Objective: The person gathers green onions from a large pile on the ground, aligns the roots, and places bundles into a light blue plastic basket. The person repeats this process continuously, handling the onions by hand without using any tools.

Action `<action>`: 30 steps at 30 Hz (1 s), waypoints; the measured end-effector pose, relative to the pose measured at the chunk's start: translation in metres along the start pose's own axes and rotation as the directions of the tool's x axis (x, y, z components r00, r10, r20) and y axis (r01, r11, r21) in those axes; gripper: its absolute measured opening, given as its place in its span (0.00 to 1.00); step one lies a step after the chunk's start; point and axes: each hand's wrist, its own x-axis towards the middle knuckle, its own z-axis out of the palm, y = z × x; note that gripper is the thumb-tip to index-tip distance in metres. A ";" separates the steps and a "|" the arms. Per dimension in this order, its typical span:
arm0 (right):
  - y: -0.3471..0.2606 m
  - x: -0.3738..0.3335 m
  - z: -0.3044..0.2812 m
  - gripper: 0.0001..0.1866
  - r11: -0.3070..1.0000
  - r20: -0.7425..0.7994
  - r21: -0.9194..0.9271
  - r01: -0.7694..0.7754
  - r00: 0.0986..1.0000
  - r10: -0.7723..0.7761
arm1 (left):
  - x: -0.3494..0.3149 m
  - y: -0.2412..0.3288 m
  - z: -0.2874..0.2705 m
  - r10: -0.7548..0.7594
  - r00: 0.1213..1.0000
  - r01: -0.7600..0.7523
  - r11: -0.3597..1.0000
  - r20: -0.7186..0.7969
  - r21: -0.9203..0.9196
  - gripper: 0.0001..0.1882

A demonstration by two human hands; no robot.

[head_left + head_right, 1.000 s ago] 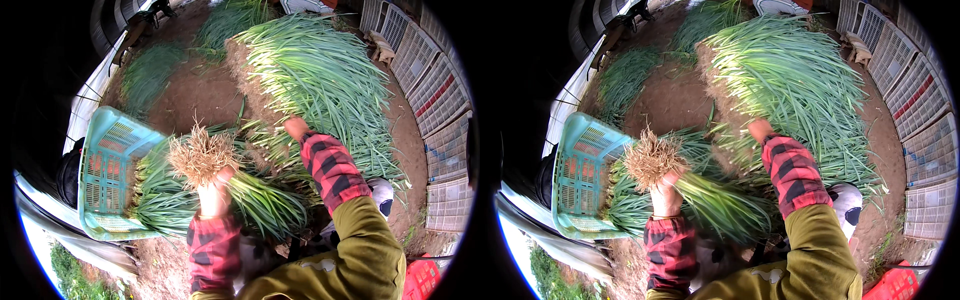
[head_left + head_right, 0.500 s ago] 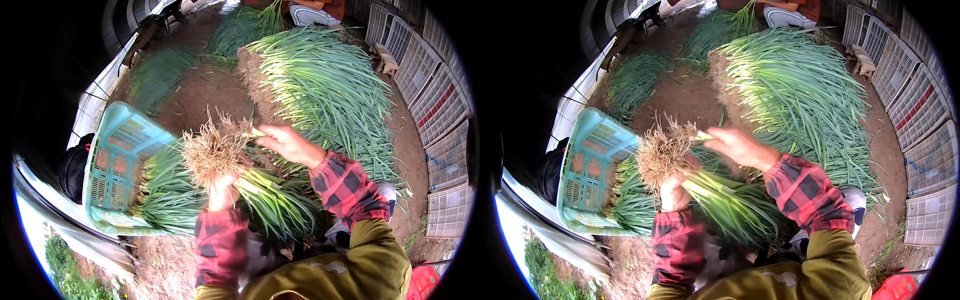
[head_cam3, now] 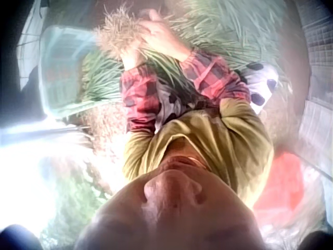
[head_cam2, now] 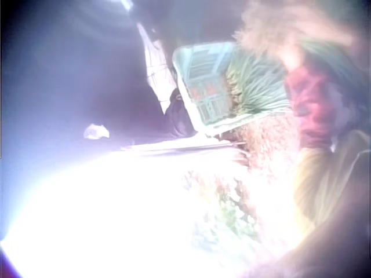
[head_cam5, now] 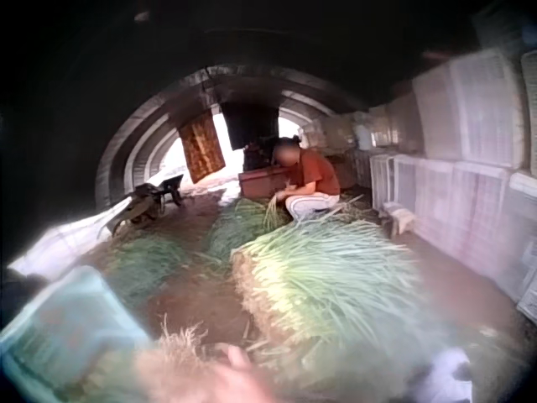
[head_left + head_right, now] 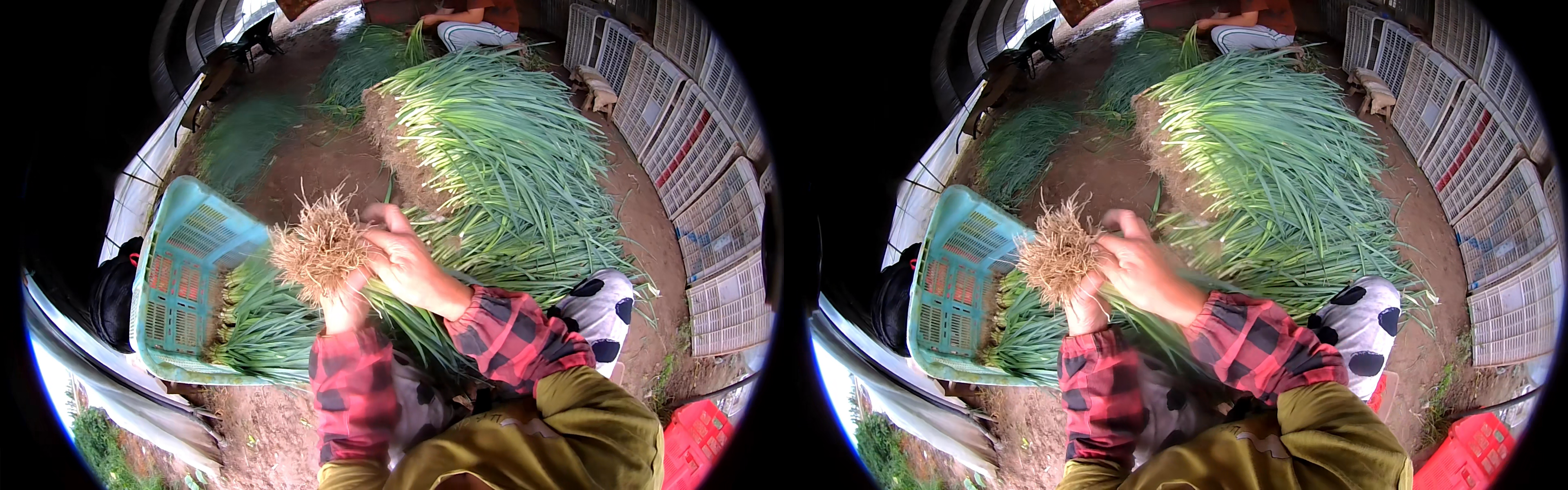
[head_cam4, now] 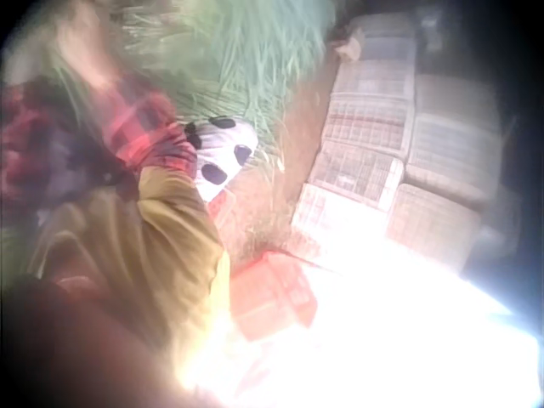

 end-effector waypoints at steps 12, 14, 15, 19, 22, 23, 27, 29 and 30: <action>0.102 -0.045 0.016 0.26 0.883 0.417 0.125 -0.453 0.831 0.367 | 0.005 0.019 -0.023 -0.185 0.981 0.178 0.977 -0.056 -0.119 0.21; 0.162 -0.051 -0.008 0.16 0.873 0.292 -0.115 -0.475 0.824 0.486 | 0.006 0.017 -0.023 -0.205 0.963 0.191 0.977 -0.176 -0.094 0.22; 0.215 -0.068 -0.024 0.15 0.847 0.191 -0.398 -0.352 0.871 0.452 | 0.008 0.012 -0.019 -0.210 0.961 0.200 0.977 -0.177 -0.073 0.22; 0.276 -0.084 -0.064 0.20 0.543 0.182 -0.757 -0.364 0.681 0.709 | 0.011 0.012 -0.016 -0.186 0.957 0.203 0.978 -0.224 0.057 0.25; 0.293 -0.103 -0.058 0.22 0.755 0.308 -0.592 -0.282 0.786 0.536 | 0.013 0.007 -0.022 -0.207 0.957 0.219 0.975 -0.206 0.039 0.24; 0.295 -0.104 -0.049 0.23 0.839 0.266 -0.501 -0.214 0.884 0.384 | 0.013 0.008 -0.017 -0.210 0.952 0.223 0.974 -0.221 0.035 0.24; 0.313 -0.108 -0.022 0.23 0.826 0.533 -0.564 -0.016 0.756 0.379 | 0.015 0.004 -0.019 -0.224 0.955 0.241 0.968 -0.197 0.071 0.24; 0.329 -0.120 -0.007 0.21 0.806 0.505 -0.592 0.021 0.789 0.350 | 0.017 0.003 -0.020 -0.216 0.955 0.239 0.967 -0.205 0.091 0.26; 0.362 -0.148 -0.013 0.20 0.832 0.386 -0.542 -0.113 0.846 0.367 | 0.023 -0.006 -0.013 -0.241 0.956 0.257 0.964 -0.169 0.076 0.28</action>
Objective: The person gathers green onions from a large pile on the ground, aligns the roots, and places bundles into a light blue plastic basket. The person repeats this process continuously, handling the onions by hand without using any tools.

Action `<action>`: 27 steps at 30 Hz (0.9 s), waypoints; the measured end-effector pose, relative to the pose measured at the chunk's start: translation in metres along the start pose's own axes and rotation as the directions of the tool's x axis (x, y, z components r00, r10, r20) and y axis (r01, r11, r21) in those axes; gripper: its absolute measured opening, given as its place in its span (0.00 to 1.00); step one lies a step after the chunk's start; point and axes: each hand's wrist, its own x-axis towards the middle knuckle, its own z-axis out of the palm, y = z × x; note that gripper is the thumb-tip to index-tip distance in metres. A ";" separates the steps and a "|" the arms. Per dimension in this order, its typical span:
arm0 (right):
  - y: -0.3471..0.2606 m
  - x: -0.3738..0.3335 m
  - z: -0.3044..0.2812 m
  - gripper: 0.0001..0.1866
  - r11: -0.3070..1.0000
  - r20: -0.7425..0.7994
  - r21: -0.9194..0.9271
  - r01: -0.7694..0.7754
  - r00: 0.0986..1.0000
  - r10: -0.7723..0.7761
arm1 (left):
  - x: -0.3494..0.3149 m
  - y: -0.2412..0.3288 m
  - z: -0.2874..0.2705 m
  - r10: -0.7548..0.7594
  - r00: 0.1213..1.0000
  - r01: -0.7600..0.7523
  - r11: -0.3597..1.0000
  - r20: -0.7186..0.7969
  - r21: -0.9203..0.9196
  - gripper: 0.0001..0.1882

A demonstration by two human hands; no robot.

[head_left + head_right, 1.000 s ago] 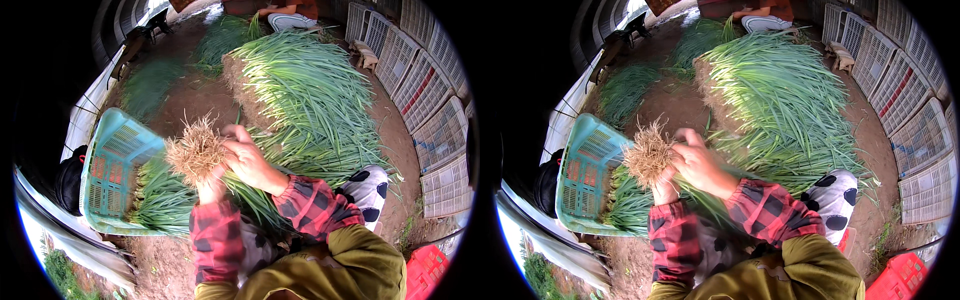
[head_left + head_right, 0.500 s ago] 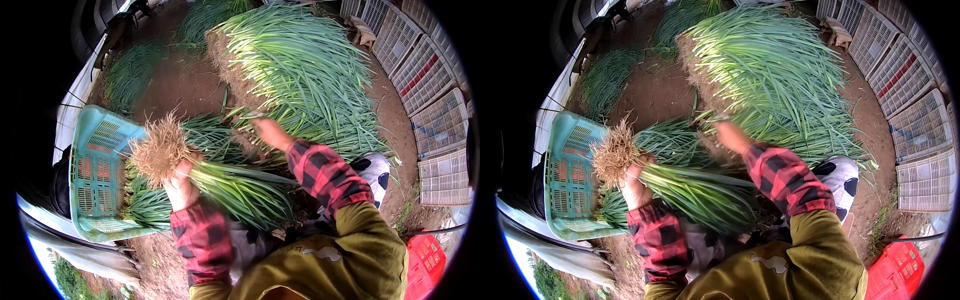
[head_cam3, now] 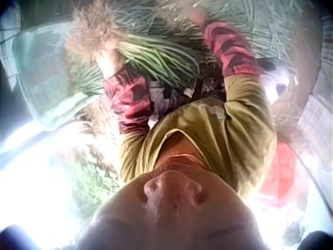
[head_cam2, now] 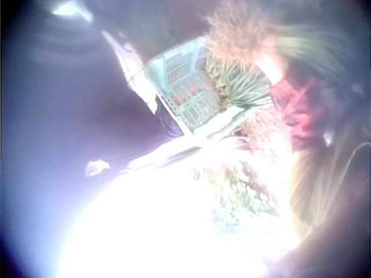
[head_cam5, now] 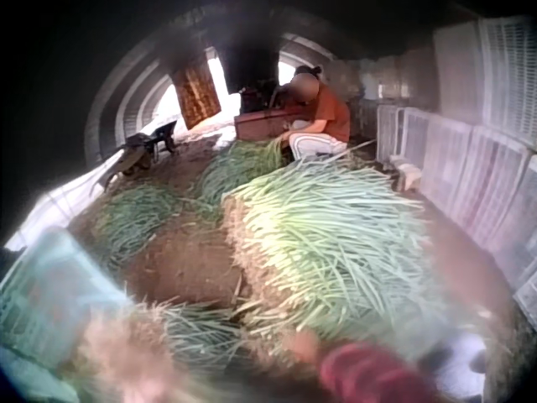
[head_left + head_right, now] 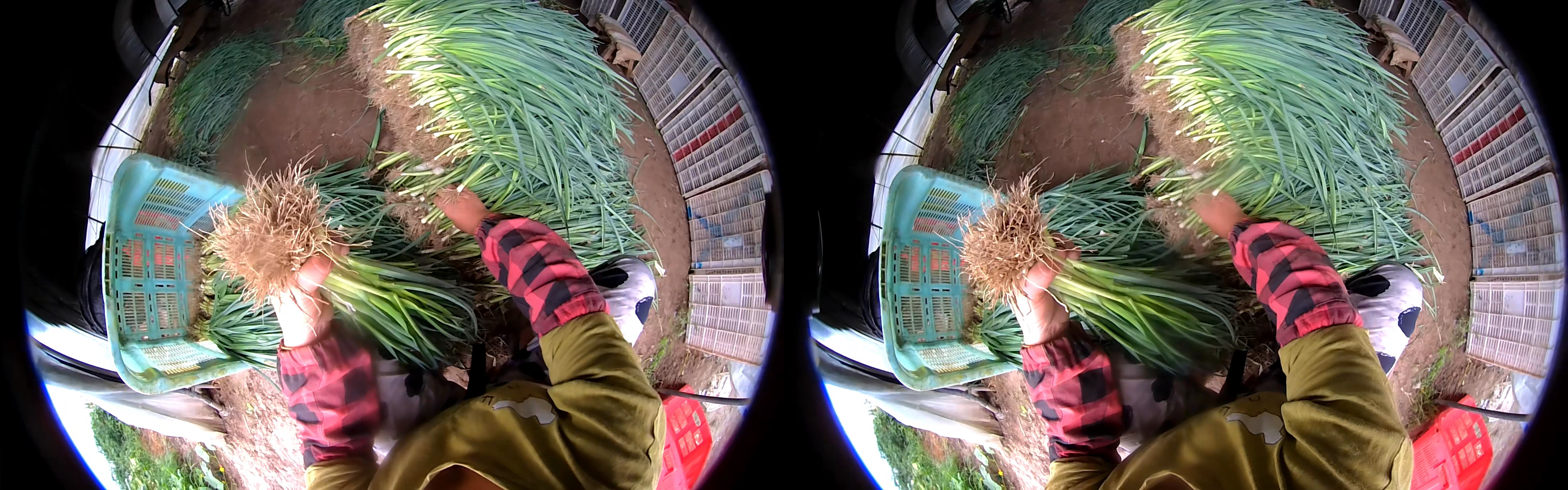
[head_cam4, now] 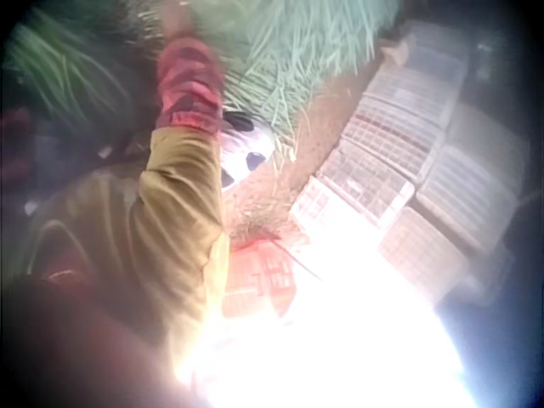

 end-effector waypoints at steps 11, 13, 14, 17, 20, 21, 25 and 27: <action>-0.056 -0.014 -0.098 0.19 0.940 0.205 -0.263 0.217 0.965 -0.166 | -0.010 0.001 -0.021 0.005 0.999 -0.005 1.000 -0.032 -0.026 0.31; -0.049 -0.020 -0.112 0.19 0.949 0.116 -0.246 0.198 0.978 -0.175 | -0.012 0.001 -0.003 0.026 1.000 -0.026 1.000 0.017 -0.001 0.26; -0.076 -0.009 -0.133 0.19 0.973 0.163 -0.165 0.159 0.978 -0.132 | -0.015 0.005 -0.002 0.041 0.999 -0.042 0.998 0.013 0.051 0.22; -0.152 0.007 -0.188 0.19 0.992 0.198 0.089 0.091 0.974 -0.107 | -0.021 0.008 -0.004 0.033 0.999 -0.033 0.999 0.033 0.005 0.23; -0.221 0.017 -0.201 0.21 0.808 -0.273 0.473 0.352 0.930 -0.245 | -0.022 0.013 -0.008 0.042 0.991 -0.035 0.998 0.129 -0.054 0.23; -0.253 0.018 -0.218 0.23 0.697 -0.131 0.677 0.234 0.971 -0.199 | -0.028 0.021 -0.014 0.038 0.981 -0.017 0.993 0.189 -0.113 0.22; -0.309 0.011 -0.236 0.26 0.348 0.072 0.937 0.023 0.963 -0.258 | -0.034 0.024 -0.012 0.015 0.948 0.102 0.932 0.317 -0.347 0.22; -0.318 0.007 -0.226 0.24 0.453 -0.097 0.870 0.194 0.969 -0.228 | -0.036 0.025 -0.010 0.003 0.949 0.139 0.893 0.316 -0.428 0.23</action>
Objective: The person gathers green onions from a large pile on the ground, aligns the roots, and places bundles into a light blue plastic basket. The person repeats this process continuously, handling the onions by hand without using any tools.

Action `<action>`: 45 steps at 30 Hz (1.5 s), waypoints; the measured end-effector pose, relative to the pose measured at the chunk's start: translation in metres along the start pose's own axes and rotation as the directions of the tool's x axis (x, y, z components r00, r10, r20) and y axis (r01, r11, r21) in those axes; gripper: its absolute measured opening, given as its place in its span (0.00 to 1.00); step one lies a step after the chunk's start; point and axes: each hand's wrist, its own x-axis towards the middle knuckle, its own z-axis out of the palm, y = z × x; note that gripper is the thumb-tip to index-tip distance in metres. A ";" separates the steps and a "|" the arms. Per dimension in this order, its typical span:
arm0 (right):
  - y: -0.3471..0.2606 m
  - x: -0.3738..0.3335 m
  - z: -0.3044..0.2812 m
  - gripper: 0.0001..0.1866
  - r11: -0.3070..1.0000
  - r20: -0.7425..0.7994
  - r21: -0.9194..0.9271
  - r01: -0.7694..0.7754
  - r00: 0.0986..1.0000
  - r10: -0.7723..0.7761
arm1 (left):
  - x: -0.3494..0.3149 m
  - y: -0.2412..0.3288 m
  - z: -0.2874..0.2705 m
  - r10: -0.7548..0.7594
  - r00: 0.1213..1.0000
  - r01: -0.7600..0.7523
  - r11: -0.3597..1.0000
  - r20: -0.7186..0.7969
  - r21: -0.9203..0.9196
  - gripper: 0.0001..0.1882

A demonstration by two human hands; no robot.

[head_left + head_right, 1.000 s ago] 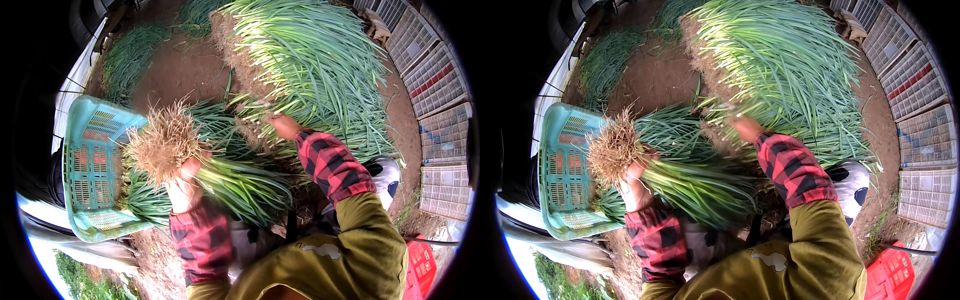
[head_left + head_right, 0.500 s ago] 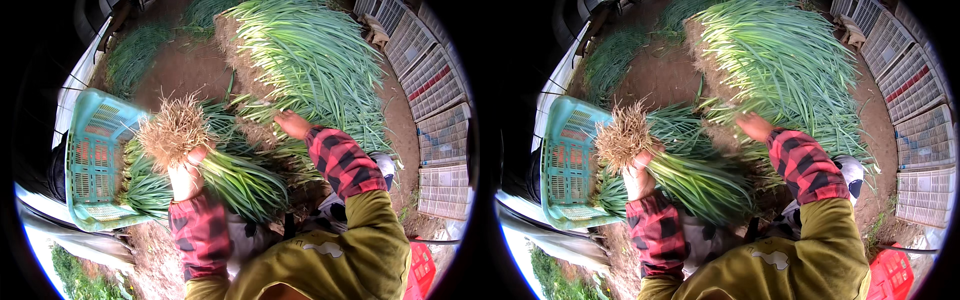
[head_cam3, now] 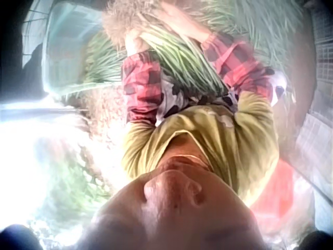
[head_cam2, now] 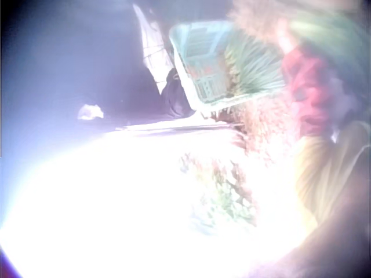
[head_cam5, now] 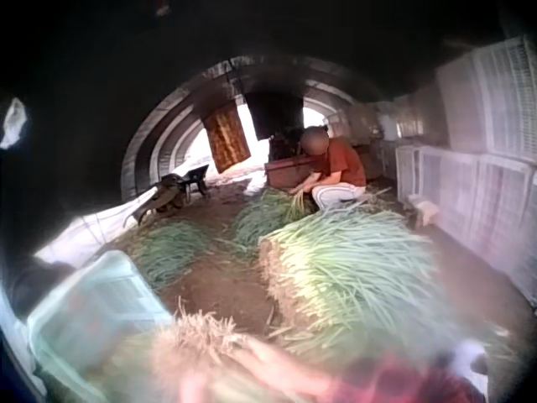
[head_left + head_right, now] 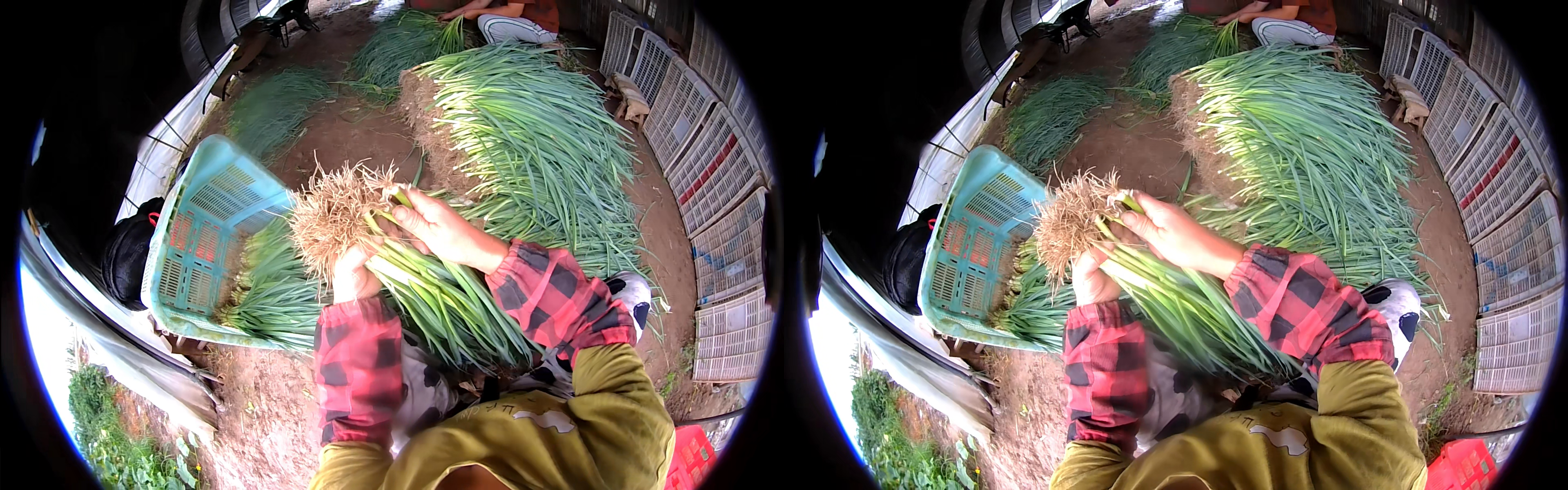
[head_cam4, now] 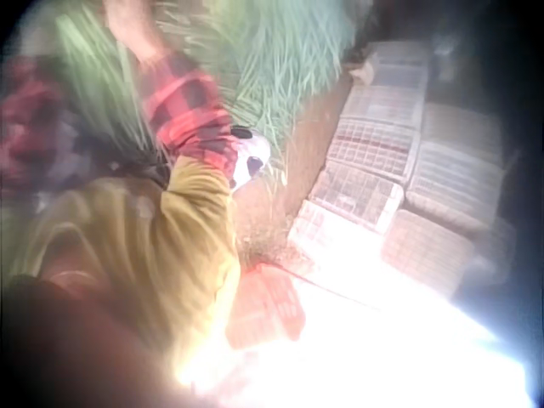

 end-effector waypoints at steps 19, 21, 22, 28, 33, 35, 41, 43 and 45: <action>0.013 -0.007 0.028 0.11 0.967 -0.444 -0.230 0.113 0.872 -0.207 | 0.004 -0.020 -0.001 0.235 0.963 -0.222 0.969 -0.131 0.104 0.29; 0.007 -0.007 0.031 0.10 0.928 -0.420 -0.294 0.229 0.841 -0.341 | 0.002 -0.016 -0.003 0.216 0.967 -0.207 0.976 -0.138 0.073 0.29; 0.010 -0.007 0.030 0.10 0.916 -0.441 -0.355 0.187 0.830 -0.341 | 0.001 -0.014 0.008 0.210 0.969 -0.203 0.977 -0.130 0.061 0.28; -0.003 -0.009 0.010 0.10 0.853 -0.436 -0.522 0.032 0.849 -0.299 | 0.006 -0.008 0.002 0.276 0.960 -0.263 0.949 -0.051 0.176 0.27; -0.043 -0.001 0.001 0.19 0.418 -0.147 -0.904 0.086 0.857 -0.494 | 0.004 -0.006 0.016 0.361 0.926 -0.299 0.882 -0.113 0.365 0.28; -0.032 -0.006 0.019 0.25 0.453 -0.096 -0.883 0.120 0.900 -0.426 | 0.005 -0.015 0.026 0.389 0.905 -0.325 0.894 -0.173 0.310 0.29; -0.006 -0.012 0.049 0.28 0.537 -0.205 -0.837 0.109 0.847 -0.491 | 0.010 -0.021 -0.005 0.202 0.968 -0.211 0.977 -0.149 -0.044 0.25; -0.005 -0.013 0.050 0.26 0.520 -0.192 -0.845 0.125 0.836 -0.514 | 0.010 -0.021 -0.009 0.158 0.982 -0.162 0.986 -0.105 -0.040 0.25; -0.009 -0.010 0.048 0.23 0.531 -0.168 -0.832 0.162 0.838 -0.519 | 0.009 -0.018 -0.009 0.140 0.980 -0.141 0.990 -0.142 0.005 0.25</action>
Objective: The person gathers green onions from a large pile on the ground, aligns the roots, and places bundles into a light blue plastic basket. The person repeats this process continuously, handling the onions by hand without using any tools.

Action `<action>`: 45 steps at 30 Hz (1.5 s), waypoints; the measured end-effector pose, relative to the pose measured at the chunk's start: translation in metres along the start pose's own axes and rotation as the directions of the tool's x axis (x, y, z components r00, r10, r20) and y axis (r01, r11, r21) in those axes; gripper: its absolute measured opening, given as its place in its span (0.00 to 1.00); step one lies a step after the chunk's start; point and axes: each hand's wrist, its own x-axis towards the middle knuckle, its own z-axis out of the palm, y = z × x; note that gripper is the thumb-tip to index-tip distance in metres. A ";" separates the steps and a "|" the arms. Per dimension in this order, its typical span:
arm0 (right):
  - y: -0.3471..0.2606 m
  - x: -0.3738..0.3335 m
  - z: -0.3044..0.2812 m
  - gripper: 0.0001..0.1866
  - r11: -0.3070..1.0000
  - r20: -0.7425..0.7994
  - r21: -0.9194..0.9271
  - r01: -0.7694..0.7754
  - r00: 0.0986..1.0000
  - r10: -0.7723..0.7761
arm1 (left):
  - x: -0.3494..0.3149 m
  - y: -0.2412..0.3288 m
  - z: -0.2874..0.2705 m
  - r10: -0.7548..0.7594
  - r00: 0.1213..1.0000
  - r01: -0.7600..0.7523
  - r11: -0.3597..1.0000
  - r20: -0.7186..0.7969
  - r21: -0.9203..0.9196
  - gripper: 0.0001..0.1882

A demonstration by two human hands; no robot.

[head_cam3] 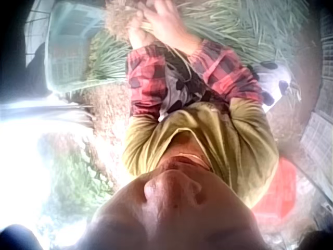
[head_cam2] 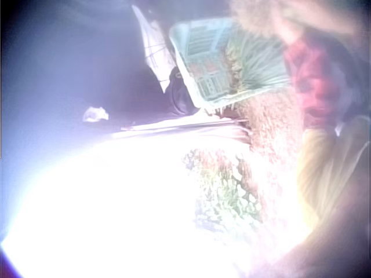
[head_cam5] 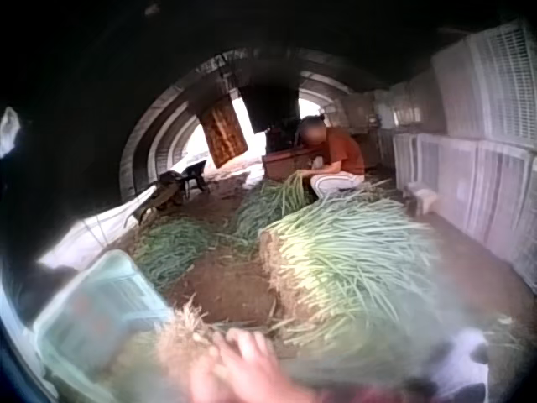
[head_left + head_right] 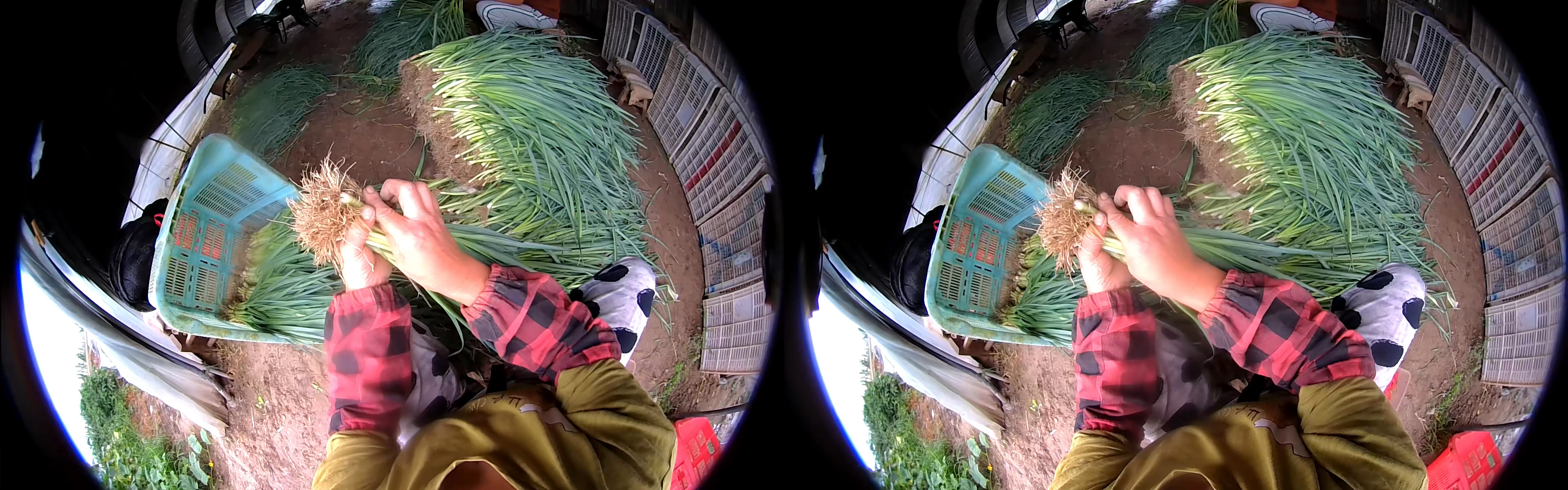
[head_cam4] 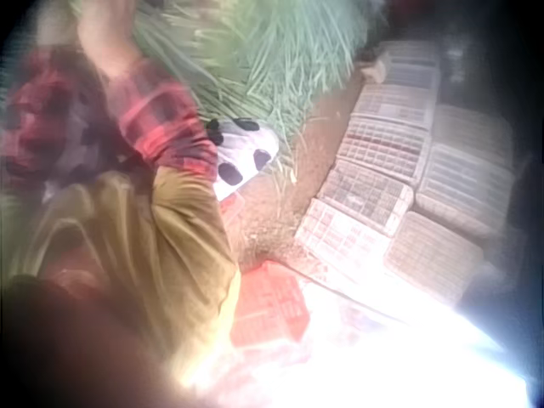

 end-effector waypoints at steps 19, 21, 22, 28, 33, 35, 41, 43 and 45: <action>0.008 0.027 -0.006 0.02 0.918 -0.174 0.383 -0.103 0.968 0.182 | -0.006 -0.001 0.008 -0.013 0.991 0.009 1.000 0.132 0.029 0.30; 0.016 0.023 0.000 0.03 0.917 -0.162 0.388 -0.090 0.973 0.164 | -0.005 -0.005 0.010 0.011 0.996 -0.018 0.997 0.087 0.079 0.31; 0.019 0.022 0.000 0.04 0.923 -0.149 0.373 -0.091 0.977 0.156 | -0.005 -0.006 0.010 0.000 0.995 -0.006 0.998 0.098 0.065 0.32; 0.036 -0.001 0.003 0.45 0.484 0.327 0.737 -0.471 0.876 0.355 | -0.001 -0.005 -0.015 -0.026 0.992 0.033 0.998 0.128 -0.060 0.29; 0.049 -0.021 -0.009 0.24 0.547 0.761 0.447 -0.708 0.622 0.183 | -0.009 -0.011 0.009 0.034 0.980 -0.063 0.988 0.196 0.144 0.29; 0.038 -0.005 -0.021 0.19 0.552 0.835 0.331 -0.765 0.510 0.207 | -0.014 0.001 0.023 0.022 0.976 -0.079 0.963 0.216 0.259 0.34; 0.026 -0.006 -0.036 0.22 0.300 0.949 0.315 -0.901 0.304 -0.082 | -0.024 0.017 0.019 -0.153 0.870 0.031 0.966 0.469 0.258 0.48; 0.026 -0.018 -0.019 0.25 0.276 0.939 0.337 -0.900 0.342 -0.030 | -0.037 0.017 0.005 -0.203 0.932 0.122 0.955 0.299 0.269 0.38; 0.041 -0.050 0.004 0.29 0.211 0.936 0.350 -0.913 0.350 -0.038 | -0.046 0.017 -0.005 -0.224 0.954 0.183 0.961 0.199 0.208 0.31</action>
